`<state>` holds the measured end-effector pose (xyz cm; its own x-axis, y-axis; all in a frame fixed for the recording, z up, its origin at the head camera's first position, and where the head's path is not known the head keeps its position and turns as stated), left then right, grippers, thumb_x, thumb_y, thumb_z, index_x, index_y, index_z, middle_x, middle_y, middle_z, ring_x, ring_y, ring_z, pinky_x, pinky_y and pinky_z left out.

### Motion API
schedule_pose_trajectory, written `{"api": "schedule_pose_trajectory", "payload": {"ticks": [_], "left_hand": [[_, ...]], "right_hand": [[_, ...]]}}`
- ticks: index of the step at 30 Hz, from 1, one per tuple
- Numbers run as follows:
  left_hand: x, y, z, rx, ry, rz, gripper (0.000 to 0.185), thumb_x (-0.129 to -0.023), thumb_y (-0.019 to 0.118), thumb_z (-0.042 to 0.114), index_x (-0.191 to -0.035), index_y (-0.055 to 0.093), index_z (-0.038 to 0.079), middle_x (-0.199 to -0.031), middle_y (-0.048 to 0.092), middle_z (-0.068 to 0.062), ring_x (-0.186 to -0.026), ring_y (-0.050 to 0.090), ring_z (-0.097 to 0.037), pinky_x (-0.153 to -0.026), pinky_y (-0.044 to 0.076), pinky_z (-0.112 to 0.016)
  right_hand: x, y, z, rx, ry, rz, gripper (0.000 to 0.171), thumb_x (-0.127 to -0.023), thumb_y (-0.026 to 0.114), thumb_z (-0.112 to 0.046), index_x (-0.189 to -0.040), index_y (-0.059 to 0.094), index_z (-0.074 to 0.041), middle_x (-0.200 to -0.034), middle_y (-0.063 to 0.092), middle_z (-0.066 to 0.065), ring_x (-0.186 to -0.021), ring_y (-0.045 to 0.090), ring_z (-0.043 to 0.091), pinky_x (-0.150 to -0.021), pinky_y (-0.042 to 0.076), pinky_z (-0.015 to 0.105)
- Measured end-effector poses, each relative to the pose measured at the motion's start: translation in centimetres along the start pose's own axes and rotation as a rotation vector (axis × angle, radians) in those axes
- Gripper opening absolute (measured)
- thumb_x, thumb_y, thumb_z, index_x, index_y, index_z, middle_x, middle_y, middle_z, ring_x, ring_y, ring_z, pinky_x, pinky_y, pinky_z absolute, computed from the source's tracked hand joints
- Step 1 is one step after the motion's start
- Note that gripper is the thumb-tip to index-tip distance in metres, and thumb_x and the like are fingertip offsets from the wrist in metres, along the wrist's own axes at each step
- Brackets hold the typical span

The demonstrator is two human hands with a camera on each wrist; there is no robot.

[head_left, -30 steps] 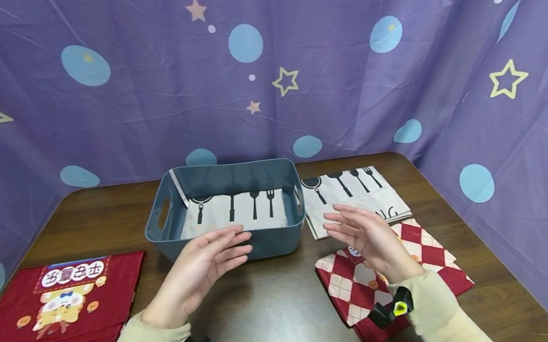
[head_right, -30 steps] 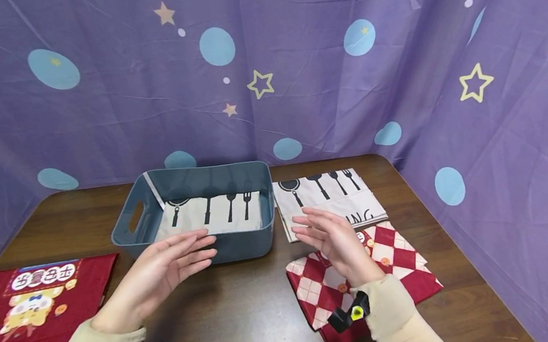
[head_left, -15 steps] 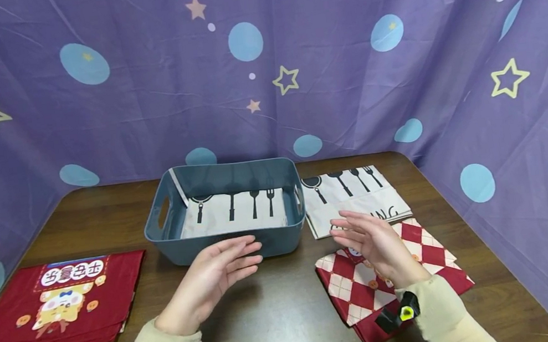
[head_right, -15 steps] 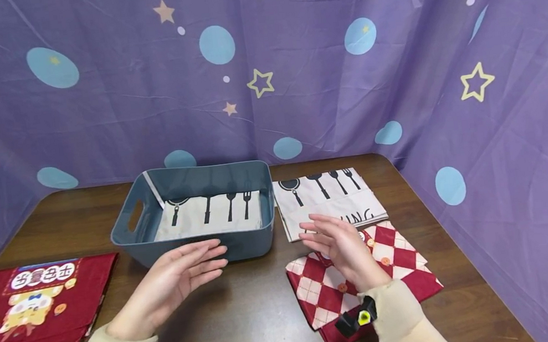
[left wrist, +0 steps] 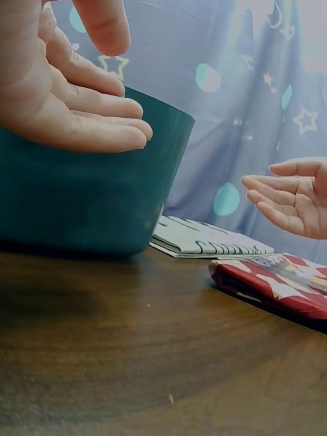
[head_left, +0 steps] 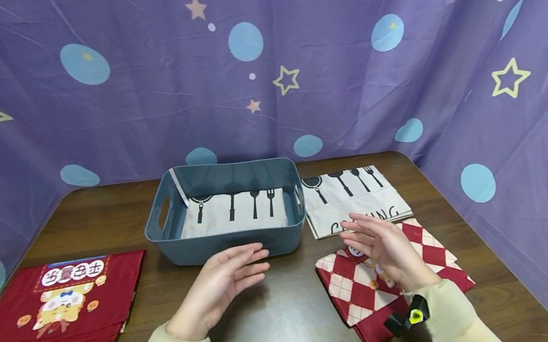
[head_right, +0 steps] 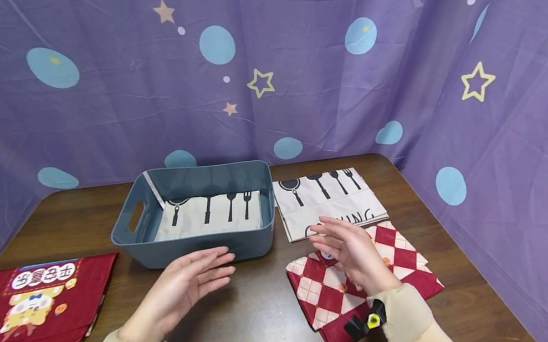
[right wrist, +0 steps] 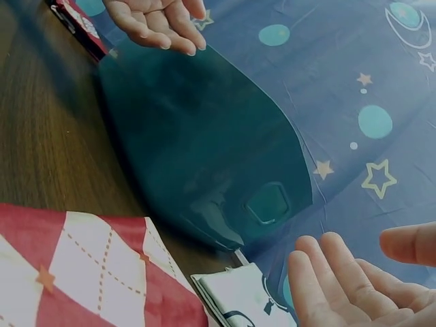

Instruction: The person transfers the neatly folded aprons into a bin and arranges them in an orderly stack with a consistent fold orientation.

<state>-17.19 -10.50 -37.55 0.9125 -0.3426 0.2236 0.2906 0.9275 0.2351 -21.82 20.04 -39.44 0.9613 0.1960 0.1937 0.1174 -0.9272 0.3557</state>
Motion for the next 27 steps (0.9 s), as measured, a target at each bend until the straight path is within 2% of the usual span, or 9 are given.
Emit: {"api": "schedule_pose_trajectory", "payload": {"ticks": [3, 6, 10, 19, 27], "left_hand": [[0.0, 0.1, -0.3, 0.006, -0.003, 0.000, 0.055, -0.104, 0.051, 0.025, -0.145, 0.038, -0.010, -0.141, 0.055, -0.021, -0.106, 0.067, -0.011, -0.096, 0.054, -0.029], [0.0, 0.2, -0.5, 0.009, -0.001, 0.003, 0.055, -0.104, 0.051, 0.025, -0.145, 0.038, -0.010, -0.140, 0.057, -0.020, -0.106, 0.068, -0.011, -0.096, 0.054, -0.029], [0.0, 0.3, -0.8, 0.011, 0.000, 0.013, 0.053, -0.103, 0.052, 0.023, -0.143, 0.040, -0.010, -0.138, 0.058, -0.020, -0.105, 0.068, -0.012, -0.096, 0.055, -0.030], [-0.4, 1.0, -1.7, 0.006, -0.032, 0.012, 0.053, -0.103, 0.051, 0.023, -0.142, 0.041, -0.011, -0.138, 0.057, -0.023, -0.104, 0.068, -0.012, -0.096, 0.055, -0.031], [-0.7, 1.5, -2.0, -0.003, -0.043, 0.011, 0.052, -0.103, 0.052, 0.024, -0.142, 0.042, -0.009, -0.140, 0.055, -0.025, -0.111, 0.067, -0.019, -0.098, 0.054, -0.033]], "right_hand": [[0.1, -0.2, -0.1, -0.010, -0.011, -0.011, 0.021, -0.104, 0.051, -0.017, -0.121, 0.061, -0.013, -0.110, 0.075, 0.002, -0.100, 0.072, 0.019, -0.095, 0.055, 0.033], [0.2, -0.4, -0.3, 0.001, -0.028, -0.025, 0.018, -0.104, 0.050, -0.017, -0.115, 0.065, -0.018, -0.110, 0.075, 0.001, -0.101, 0.072, 0.019, -0.095, 0.056, 0.032], [0.5, -0.8, -0.5, 0.019, -0.048, -0.029, 0.018, -0.105, 0.050, -0.019, -0.116, 0.064, -0.018, -0.112, 0.074, 0.002, -0.105, 0.071, 0.020, -0.095, 0.055, 0.031], [0.9, -1.7, -0.8, -0.014, -0.057, -0.049, 0.020, -0.106, 0.048, -0.019, -0.115, 0.066, -0.018, -0.114, 0.073, 0.002, -0.106, 0.071, 0.019, -0.096, 0.055, 0.031], [0.8, -2.2, -1.1, -0.041, -0.068, -0.057, 0.022, -0.106, 0.046, -0.017, -0.113, 0.067, -0.017, -0.110, 0.075, 0.001, -0.102, 0.072, 0.018, -0.095, 0.055, 0.032]]}}
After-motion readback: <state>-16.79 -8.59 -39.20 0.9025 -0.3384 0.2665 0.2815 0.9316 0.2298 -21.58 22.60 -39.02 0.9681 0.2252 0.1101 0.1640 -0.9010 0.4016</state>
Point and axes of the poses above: each hand's wrist, its own x-axis away from the middle knuckle, its own y-axis out of the palm, z = x × y, the point moved 5 cm from there along -x, towards the middle knuckle
